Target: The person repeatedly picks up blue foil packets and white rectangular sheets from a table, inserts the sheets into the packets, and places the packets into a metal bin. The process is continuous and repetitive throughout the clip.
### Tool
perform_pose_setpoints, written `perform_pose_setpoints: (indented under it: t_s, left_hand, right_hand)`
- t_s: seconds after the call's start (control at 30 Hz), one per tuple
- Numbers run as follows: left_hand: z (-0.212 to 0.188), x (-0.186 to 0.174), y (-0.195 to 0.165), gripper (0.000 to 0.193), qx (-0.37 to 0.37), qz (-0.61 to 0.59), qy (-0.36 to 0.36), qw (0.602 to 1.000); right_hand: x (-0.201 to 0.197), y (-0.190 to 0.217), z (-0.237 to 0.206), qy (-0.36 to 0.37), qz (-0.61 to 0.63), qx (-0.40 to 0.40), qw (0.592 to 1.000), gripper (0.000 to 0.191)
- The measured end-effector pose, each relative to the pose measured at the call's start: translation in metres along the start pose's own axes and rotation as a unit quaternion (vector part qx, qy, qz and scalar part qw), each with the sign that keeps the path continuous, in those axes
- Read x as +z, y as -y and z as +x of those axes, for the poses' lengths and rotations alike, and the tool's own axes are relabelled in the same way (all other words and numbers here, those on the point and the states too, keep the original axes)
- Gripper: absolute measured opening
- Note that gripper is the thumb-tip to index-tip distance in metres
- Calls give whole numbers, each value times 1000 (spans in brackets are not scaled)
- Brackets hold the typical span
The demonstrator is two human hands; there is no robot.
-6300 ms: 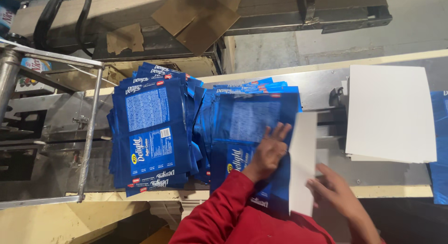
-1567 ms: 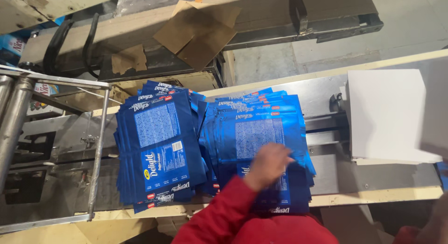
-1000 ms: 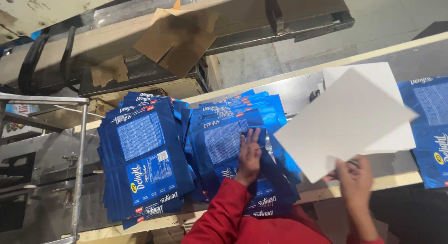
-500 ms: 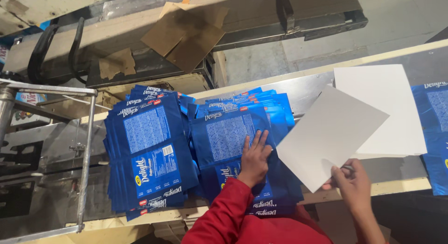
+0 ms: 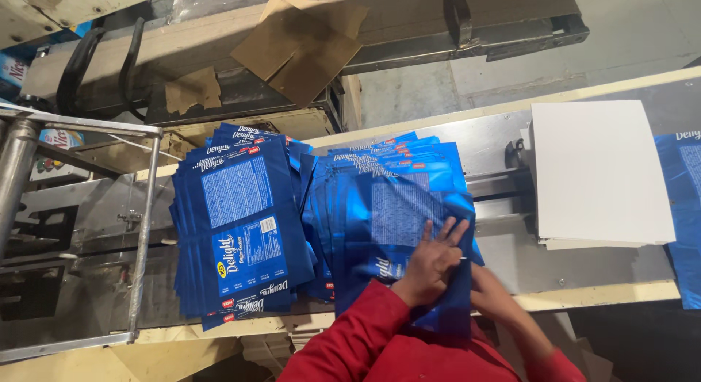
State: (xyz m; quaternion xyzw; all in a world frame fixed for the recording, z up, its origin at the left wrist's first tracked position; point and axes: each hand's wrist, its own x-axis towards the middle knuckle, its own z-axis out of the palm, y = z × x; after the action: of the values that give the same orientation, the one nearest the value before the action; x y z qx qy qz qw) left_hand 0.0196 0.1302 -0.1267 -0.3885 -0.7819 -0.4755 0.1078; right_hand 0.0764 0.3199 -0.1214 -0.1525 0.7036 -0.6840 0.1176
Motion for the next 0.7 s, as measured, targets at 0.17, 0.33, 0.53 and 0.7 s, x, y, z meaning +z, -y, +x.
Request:
perform_pose_setpoints:
  t_s: [0.17, 0.33, 0.53, 0.7]
  left_hand:
    - [11, -27, -10, 5, -51, -53, -52, 996]
    - [9, -43, -17, 9, -25, -21, -79, 996]
    - [1, -32, -16, 13, 15, -85, -80, 993]
    - [-40, -153, 17, 36, -219, -210, -468, 830]
  right_hand:
    - [2, 29, 23, 19, -202, 213, 956, 26]
    - [-18, 24, 18, 46, -173, 333, 926, 28]
    - [3, -10, 24, 49, -179, 78, 979, 36]
    - [-58, 55, -10, -241, 13, -168, 956, 14]
